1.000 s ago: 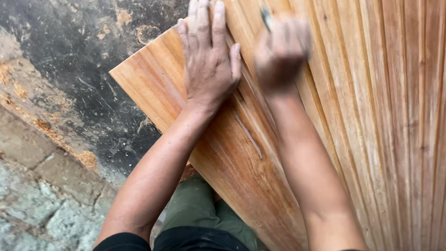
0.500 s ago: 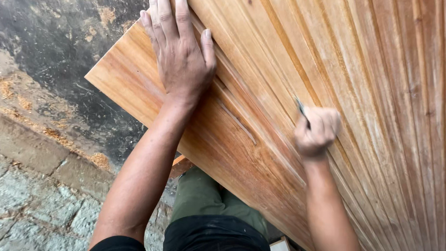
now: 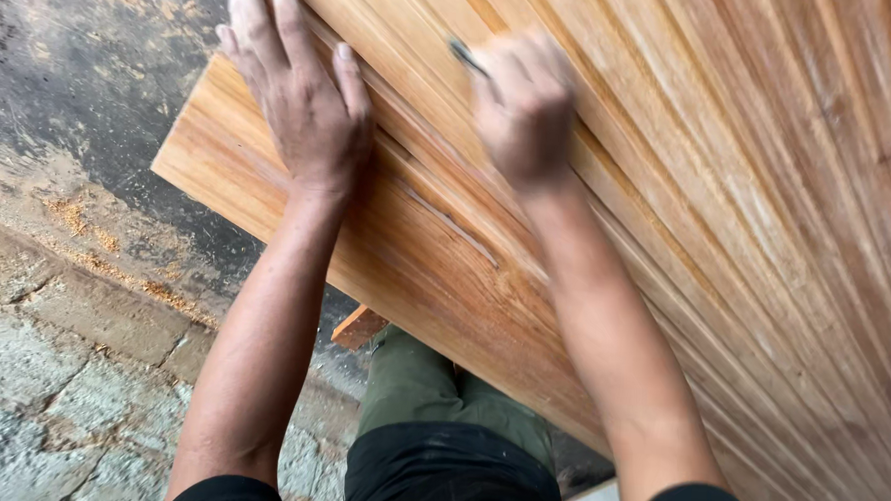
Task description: The person sands a large wooden board using a sanding block, moving it back and forth along the grain. The person periodically wipes the surface with their hand to check the finish.
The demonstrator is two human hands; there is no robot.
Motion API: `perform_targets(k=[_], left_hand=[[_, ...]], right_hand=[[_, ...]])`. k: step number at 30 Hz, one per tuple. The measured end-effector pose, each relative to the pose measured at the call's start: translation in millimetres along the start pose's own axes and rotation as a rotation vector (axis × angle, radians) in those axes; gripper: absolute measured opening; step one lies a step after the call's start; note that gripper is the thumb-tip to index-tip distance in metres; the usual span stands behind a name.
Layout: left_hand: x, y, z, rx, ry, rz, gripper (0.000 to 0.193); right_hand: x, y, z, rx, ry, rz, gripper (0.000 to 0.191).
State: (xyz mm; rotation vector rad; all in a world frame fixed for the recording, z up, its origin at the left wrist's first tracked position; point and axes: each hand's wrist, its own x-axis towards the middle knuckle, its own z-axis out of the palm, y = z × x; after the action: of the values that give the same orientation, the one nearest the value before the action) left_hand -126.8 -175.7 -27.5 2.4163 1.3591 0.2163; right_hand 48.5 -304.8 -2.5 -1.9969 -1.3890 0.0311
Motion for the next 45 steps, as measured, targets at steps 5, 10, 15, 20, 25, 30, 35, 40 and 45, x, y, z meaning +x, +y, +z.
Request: perform_targets(k=[5, 10, 15, 20, 25, 30, 35, 40, 45], left_hand=[[2.9, 0.7, 3.3, 0.001, -0.04, -0.055, 0.069], [0.7, -1.4, 5.3, 0.073, 0.016, -0.029, 0.064], [1.3, 0.3, 3.4, 0.087, -0.105, -0.079, 0.057], [5.8, 8.2, -3.1, 0.104, -0.034, -0.068, 0.068], [9.5, 10.0, -4.1, 0.155, -0.052, -0.051, 0.078], [4.6, 6.4, 2.7, 0.231, -0.06, -0.051, 0.08], [-1.3, 6.8, 4.7, 0.22, -0.04, -0.036, 0.082], [-0.5, 8.6, 3.7, 0.236, -0.005, -0.013, 0.082], [-4.4, 9.0, 4.6, 0.222, 0.003, -0.013, 0.083]], right_hand=[[-28.5, -2.8, -47.5, 0.003, -0.072, 0.07, 0.009], [0.0, -1.8, -0.7, 0.038, -0.05, 0.011, 0.01], [-42.9, 8.7, -36.4, -0.038, -0.108, -0.004, 0.01], [-118.9, 14.0, -123.3, -0.101, -0.188, 0.144, 0.009], [-129.0, 18.4, -162.0, -0.046, -0.121, 0.23, 0.007], [-108.5, 32.5, -146.6, -0.088, -0.088, 0.184, 0.007], [-114.7, 46.4, -144.3, -0.171, -0.159, 0.108, 0.008], [-106.5, 46.6, -131.5, -0.159, -0.108, 0.115, 0.006], [-68.5, 47.8, -64.2, -0.14, -0.044, 0.075, 0.007]])
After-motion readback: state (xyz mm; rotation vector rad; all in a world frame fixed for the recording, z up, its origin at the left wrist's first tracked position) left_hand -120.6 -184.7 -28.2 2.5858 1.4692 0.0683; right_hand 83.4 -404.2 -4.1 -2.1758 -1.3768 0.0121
